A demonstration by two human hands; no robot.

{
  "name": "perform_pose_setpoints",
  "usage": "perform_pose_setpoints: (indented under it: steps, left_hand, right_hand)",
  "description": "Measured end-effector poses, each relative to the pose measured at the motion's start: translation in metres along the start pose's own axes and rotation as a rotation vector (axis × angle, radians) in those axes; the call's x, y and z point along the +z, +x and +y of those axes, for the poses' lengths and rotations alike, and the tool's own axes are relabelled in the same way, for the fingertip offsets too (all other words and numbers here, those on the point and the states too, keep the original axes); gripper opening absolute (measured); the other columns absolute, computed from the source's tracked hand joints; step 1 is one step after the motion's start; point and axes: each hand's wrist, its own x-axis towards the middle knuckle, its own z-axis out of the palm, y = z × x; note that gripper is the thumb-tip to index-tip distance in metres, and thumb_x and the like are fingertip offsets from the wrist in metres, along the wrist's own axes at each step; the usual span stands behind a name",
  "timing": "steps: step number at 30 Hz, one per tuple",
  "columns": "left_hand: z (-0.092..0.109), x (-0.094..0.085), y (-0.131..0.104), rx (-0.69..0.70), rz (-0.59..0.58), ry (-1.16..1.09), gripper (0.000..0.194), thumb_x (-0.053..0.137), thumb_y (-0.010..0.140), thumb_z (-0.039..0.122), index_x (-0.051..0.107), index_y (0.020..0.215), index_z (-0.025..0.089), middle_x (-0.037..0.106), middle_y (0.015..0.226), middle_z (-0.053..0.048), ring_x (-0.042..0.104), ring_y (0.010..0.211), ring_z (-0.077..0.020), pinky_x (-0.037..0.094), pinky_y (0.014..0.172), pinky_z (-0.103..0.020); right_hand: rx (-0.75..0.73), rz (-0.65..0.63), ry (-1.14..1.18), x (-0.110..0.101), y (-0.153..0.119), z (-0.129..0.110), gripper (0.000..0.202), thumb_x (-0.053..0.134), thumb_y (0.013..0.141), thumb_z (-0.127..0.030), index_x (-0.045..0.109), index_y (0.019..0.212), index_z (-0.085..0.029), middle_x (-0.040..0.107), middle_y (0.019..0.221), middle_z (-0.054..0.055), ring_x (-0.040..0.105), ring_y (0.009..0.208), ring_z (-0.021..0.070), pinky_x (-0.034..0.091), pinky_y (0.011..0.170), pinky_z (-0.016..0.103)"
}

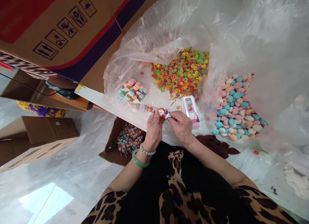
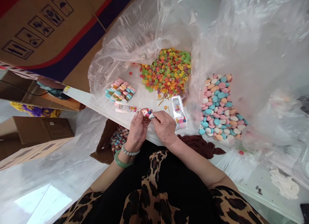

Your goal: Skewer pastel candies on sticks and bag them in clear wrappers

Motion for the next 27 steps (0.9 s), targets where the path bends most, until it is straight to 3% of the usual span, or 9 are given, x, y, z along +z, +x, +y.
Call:
perform_pose_setpoints:
  steps: [3, 5, 9, 13, 23, 27]
  left_hand:
    - [-0.002, -0.004, 0.001, -0.022, -0.039, 0.027, 0.026, 0.071, 0.081, 0.041, 0.068, 0.087, 0.016, 0.068, 0.087, -0.003, 0.063, 0.082, -0.0131, 0.049, 0.085, -0.027]
    - [-0.002, -0.007, 0.003, -0.054, -0.061, 0.033, 0.026, 0.072, 0.081, 0.040, 0.068, 0.085, 0.015, 0.068, 0.085, -0.003, 0.063, 0.080, -0.0128, 0.049, 0.082, -0.027]
    - [0.002, -0.013, 0.008, -0.109, -0.054, 0.050, 0.027, 0.073, 0.078, 0.041, 0.068, 0.085, 0.016, 0.069, 0.087, -0.003, 0.063, 0.079, -0.0136, 0.050, 0.078, -0.028]
    - [0.010, -0.010, 0.010, -0.125, -0.056, 0.116, 0.031, 0.074, 0.075, 0.045, 0.070, 0.086, 0.015, 0.068, 0.082, -0.002, 0.062, 0.075, -0.0126, 0.051, 0.075, -0.026]
    - [0.006, -0.005, 0.005, -0.066, -0.077, 0.231, 0.037, 0.074, 0.074, 0.052, 0.071, 0.079, 0.015, 0.068, 0.076, -0.003, 0.060, 0.070, -0.0129, 0.050, 0.075, -0.028]
    - [0.001, -0.006, 0.004, -0.083, -0.111, 0.274, 0.034, 0.079, 0.070, 0.046, 0.071, 0.077, 0.014, 0.068, 0.075, -0.003, 0.059, 0.071, -0.0121, 0.049, 0.077, -0.027]
  right_hand:
    - [-0.040, 0.010, -0.114, 0.000, 0.000, 0.000, 0.018, 0.055, 0.086, -0.026, 0.073, 0.085, -0.023, 0.072, 0.085, 0.005, 0.064, 0.081, 0.0194, 0.045, 0.075, 0.031]
    - [0.042, -0.006, -0.082, 0.000, 0.002, 0.001, 0.015, 0.058, 0.084, -0.028, 0.072, 0.081, -0.024, 0.071, 0.080, 0.003, 0.062, 0.075, 0.0181, 0.044, 0.070, 0.030]
    - [0.316, -0.131, 0.200, -0.002, 0.007, 0.006, 0.014, 0.065, 0.077, -0.036, 0.070, 0.074, -0.024, 0.062, 0.063, -0.003, 0.054, 0.060, 0.0141, 0.039, 0.058, 0.026]
    - [0.405, -0.225, 0.431, -0.003, 0.008, 0.007, 0.018, 0.067, 0.075, -0.038, 0.072, 0.084, -0.024, 0.060, 0.063, -0.004, 0.051, 0.059, 0.0130, 0.040, 0.057, 0.025]
    - [0.492, -0.122, 0.419, 0.005, 0.007, 0.011, 0.026, 0.073, 0.071, -0.047, 0.066, 0.072, -0.021, 0.057, 0.057, -0.004, 0.048, 0.052, 0.0118, 0.039, 0.052, 0.026]
    - [0.480, -0.025, 0.360, 0.007, 0.008, 0.015, 0.027, 0.072, 0.071, -0.047, 0.062, 0.073, -0.022, 0.056, 0.057, -0.004, 0.049, 0.054, 0.0124, 0.040, 0.052, 0.026]
